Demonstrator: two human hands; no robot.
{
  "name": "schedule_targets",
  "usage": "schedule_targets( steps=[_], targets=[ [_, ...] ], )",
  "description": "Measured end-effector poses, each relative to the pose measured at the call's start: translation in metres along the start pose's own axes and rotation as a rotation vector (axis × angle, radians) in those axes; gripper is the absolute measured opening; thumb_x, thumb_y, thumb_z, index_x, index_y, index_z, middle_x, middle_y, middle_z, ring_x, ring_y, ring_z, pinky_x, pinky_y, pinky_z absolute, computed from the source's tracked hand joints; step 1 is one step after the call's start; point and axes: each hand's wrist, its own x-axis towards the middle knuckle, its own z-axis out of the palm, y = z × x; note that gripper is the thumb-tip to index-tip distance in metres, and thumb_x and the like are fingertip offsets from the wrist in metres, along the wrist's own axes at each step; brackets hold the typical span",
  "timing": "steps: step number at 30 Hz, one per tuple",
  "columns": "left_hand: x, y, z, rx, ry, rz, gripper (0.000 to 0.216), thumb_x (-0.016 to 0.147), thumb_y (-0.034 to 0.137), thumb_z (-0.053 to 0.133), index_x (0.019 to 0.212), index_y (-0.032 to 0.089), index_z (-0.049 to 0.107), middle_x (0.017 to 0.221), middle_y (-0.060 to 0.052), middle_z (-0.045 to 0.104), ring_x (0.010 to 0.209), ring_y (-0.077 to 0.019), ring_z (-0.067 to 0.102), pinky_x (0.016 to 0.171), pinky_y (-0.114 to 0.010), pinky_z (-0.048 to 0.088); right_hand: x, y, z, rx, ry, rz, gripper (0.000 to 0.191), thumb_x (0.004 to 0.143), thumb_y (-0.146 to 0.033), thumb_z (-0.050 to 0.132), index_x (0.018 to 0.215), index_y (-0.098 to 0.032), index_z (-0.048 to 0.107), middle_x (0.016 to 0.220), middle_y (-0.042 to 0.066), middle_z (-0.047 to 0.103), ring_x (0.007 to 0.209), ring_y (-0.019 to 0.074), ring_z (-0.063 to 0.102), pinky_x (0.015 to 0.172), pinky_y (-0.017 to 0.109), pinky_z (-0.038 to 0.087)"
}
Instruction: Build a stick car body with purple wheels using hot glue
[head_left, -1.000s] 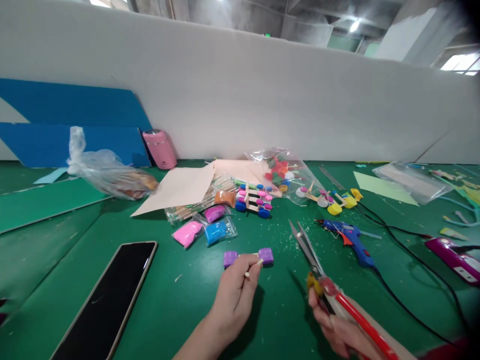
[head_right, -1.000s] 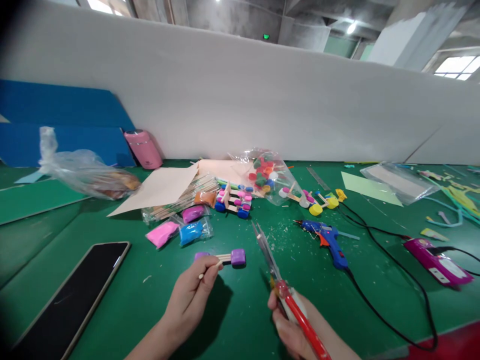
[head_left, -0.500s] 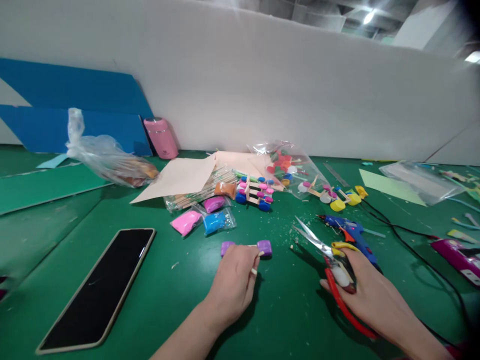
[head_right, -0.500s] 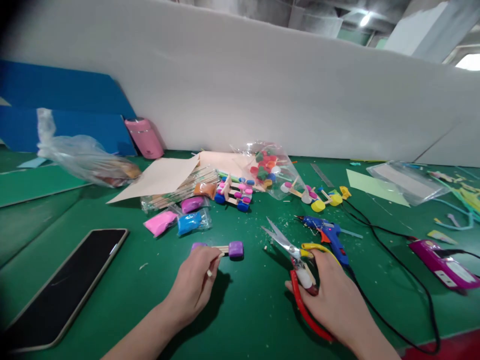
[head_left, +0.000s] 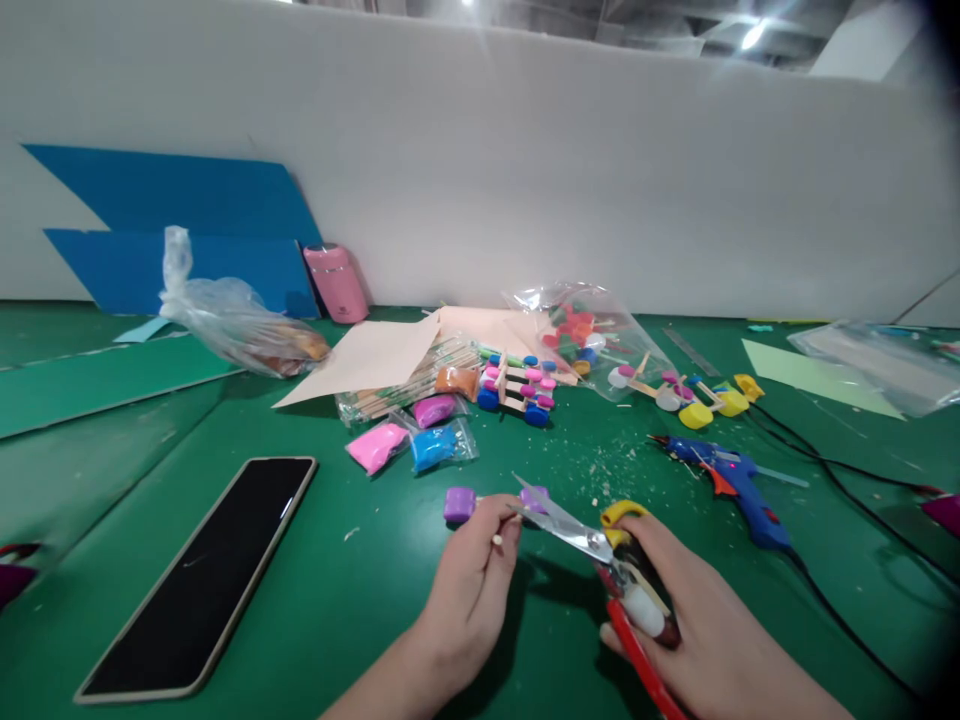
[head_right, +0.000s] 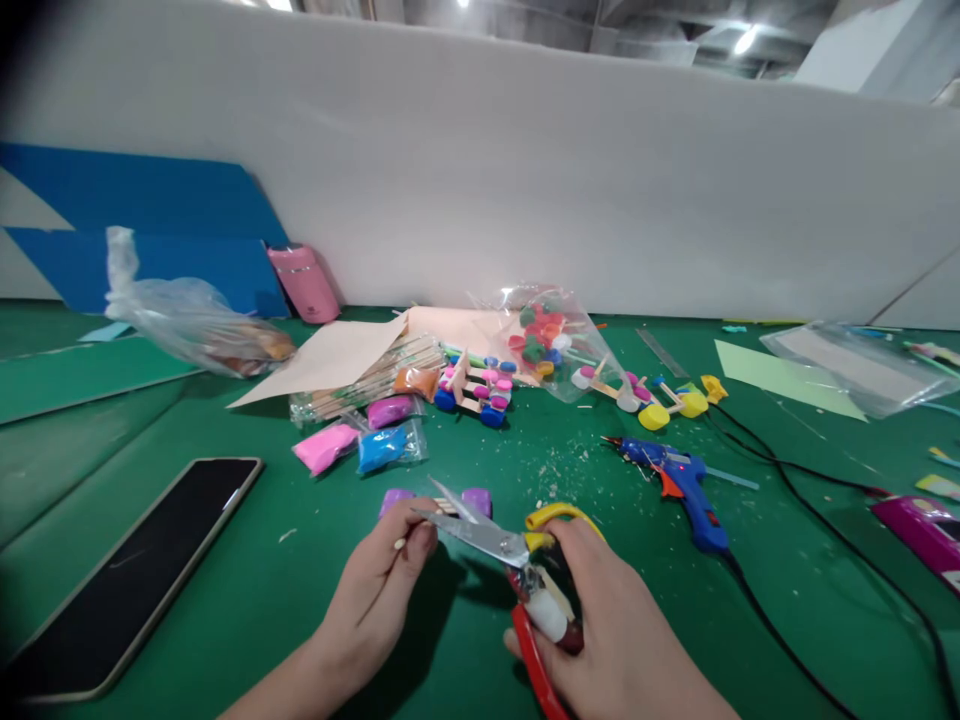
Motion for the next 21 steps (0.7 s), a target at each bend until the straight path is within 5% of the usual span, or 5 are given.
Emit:
schedule_targets(
  steps=[21],
  targets=[
    [0.007, -0.004, -0.012, -0.115, -0.090, -0.039, 0.022, 0.082, 0.006, 0.039, 0.083, 0.022, 0.054, 0.071, 0.002, 0.055, 0.060, -0.0100, 0.047, 0.055, -0.018, 0.037, 0.020, -0.005, 0.000, 0.107, -0.073, -0.084, 0.032, 0.062, -0.022, 0.062, 0.090, -0.021, 0.046, 0.080, 0.002, 0.058, 0.061, 0.0150, 0.055, 0.054, 0.024, 0.048]
  ],
)
